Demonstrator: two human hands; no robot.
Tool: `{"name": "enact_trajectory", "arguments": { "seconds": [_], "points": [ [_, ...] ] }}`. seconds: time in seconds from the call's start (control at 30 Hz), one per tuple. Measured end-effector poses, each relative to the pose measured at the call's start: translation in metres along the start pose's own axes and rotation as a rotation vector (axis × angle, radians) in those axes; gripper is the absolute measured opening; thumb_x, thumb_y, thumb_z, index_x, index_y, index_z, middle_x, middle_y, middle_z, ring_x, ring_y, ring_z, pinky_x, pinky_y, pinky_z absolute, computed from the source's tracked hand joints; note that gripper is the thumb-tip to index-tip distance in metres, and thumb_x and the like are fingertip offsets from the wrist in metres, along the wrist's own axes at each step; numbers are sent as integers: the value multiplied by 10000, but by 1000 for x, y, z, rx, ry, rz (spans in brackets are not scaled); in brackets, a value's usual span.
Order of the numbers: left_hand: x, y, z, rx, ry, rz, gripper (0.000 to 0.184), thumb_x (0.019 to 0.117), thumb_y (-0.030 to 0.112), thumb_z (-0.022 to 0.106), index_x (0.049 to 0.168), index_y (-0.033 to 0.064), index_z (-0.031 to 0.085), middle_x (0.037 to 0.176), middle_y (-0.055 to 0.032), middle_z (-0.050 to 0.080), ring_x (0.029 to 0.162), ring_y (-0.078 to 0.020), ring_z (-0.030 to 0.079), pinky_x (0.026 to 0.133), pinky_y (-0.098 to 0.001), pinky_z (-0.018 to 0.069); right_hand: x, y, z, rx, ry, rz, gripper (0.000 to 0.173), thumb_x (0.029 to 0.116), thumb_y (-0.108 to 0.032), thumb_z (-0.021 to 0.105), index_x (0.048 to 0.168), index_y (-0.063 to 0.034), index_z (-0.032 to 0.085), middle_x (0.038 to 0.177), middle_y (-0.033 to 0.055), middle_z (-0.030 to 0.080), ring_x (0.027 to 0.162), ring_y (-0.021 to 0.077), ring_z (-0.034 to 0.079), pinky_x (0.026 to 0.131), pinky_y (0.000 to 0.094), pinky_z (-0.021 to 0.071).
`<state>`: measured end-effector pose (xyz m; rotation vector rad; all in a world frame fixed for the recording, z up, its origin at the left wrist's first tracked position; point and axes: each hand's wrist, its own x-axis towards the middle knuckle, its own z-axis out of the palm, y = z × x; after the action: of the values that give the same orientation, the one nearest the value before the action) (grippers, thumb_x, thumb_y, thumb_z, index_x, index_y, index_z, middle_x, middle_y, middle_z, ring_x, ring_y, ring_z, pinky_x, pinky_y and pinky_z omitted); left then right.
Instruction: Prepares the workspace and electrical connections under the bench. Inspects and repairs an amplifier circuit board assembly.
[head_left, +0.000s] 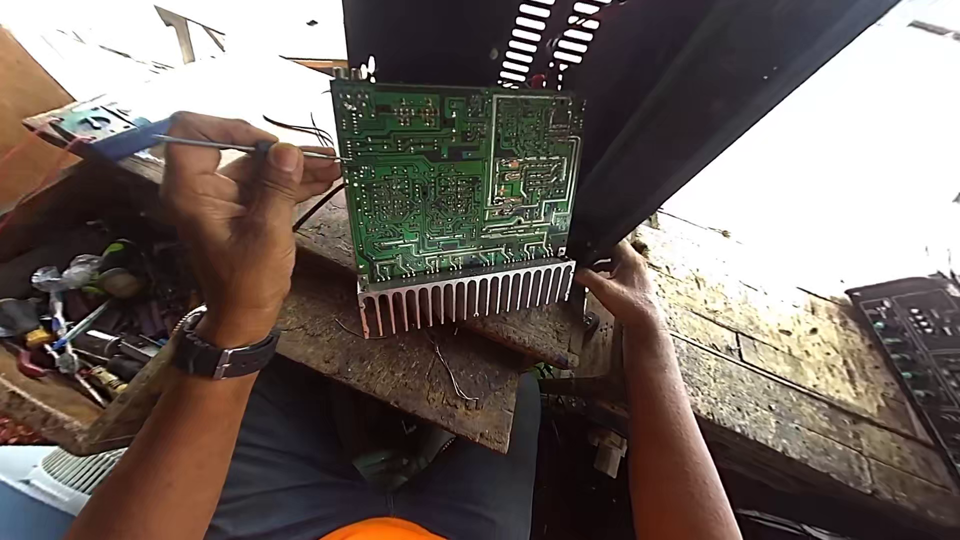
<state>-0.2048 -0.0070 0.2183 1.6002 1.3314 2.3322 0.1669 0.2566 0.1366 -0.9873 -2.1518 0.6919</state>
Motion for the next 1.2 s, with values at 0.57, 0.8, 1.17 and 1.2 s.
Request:
{"name": "enact_trajectory", "arguments": {
  "seconds": [0.57,0.8,1.17,1.2],
  "points": [
    [-65,-14,-58,47,123,-261,303,1107,237,430,1314,43,536,1207,-111,702,1099,-305,709,1028,-453,563,5,-2,0,-69,61,29,529,790,-484,811,1128,-93,701,1070,85,689,881,174,672,762,421,572],
    [-124,-46,-68,147,151,-415,240,1052,187,557,1258,153,438,1082,-27,723,917,-239,754,825,-433,648,6,2,1,1,35,-12,454,830,-412,805,1156,-109,714,1093,65,705,936,141,686,819,387,584],
    [-140,-62,-75,139,88,-418,227,1071,151,505,1274,141,404,1165,-63,726,947,-236,757,858,-400,636,5,-2,2,11,58,78,730,754,-546,805,1286,-87,606,1134,67,691,920,127,695,771,367,603],
    [-140,-62,-74,138,87,-424,226,1074,153,496,1276,140,395,1170,-67,723,946,-238,756,856,-402,636,6,-1,2,16,59,80,747,746,-567,807,1285,-90,607,1137,63,694,920,126,700,768,367,607]
  ]
}}
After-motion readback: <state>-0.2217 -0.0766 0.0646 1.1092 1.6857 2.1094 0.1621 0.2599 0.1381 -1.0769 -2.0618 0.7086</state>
